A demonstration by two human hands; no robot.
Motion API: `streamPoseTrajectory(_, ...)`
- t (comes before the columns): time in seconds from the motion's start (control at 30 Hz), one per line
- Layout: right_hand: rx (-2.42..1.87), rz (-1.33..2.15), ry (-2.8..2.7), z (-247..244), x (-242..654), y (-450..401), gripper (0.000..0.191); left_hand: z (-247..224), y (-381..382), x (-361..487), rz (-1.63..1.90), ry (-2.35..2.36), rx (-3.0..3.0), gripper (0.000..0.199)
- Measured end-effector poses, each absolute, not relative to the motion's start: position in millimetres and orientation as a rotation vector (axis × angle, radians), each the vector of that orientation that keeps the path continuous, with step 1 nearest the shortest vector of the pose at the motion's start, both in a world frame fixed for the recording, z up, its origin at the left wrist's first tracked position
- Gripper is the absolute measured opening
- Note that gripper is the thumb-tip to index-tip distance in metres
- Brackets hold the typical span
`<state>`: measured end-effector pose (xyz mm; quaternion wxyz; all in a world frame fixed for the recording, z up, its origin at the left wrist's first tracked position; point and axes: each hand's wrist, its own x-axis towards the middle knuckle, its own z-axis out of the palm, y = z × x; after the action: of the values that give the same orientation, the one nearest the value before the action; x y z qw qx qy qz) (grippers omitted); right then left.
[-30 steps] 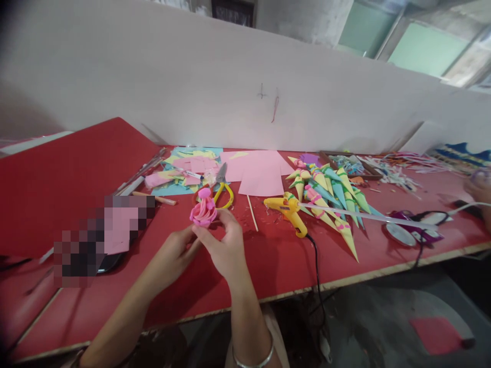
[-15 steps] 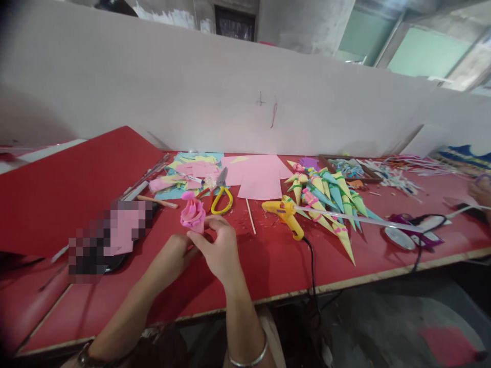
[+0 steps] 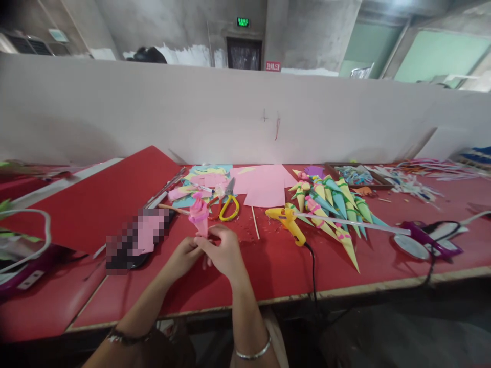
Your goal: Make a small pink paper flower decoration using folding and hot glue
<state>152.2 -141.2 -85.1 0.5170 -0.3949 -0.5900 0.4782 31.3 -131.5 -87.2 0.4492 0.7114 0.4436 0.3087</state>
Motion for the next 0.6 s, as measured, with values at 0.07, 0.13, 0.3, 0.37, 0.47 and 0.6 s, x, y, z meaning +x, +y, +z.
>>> streamPoseTrajectory(0.07, -0.975, 1.029, -1.479, -86, 153, -141, 0.024, -88, -130, 32, 0.778, 1.092, 1.757, 0.059)
streamPoseTrajectory(0.13, -1.015, 0.865, -1.514, -86, 154, -140, 0.025, -89, -129, 31, 0.786, 1.1, 1.76, 0.061)
streamPoseTrajectory(0.3, -1.081, 0.718, -1.547, -88, 155, -138, 0.026, -96, -124, 30, 0.826, 1.169, 1.789, 0.061)
streamPoseTrajectory(0.37, -1.097, 0.684, -1.575, -90, 154, -138, 0.025, -99, -123, 30, 0.829, 1.203, 1.82, 0.058)
streamPoseTrajectory(0.47, -1.136, 0.625, -1.607, -92, 151, -137, 0.025, -103, -121, 30, 0.812, 1.262, 1.899, 0.05)
streamPoseTrajectory(0.6, -1.235, 0.531, -1.63, -93, 151, -136, 0.022, -106, -121, 33, 0.705, 1.31, 2.092, 0.028)
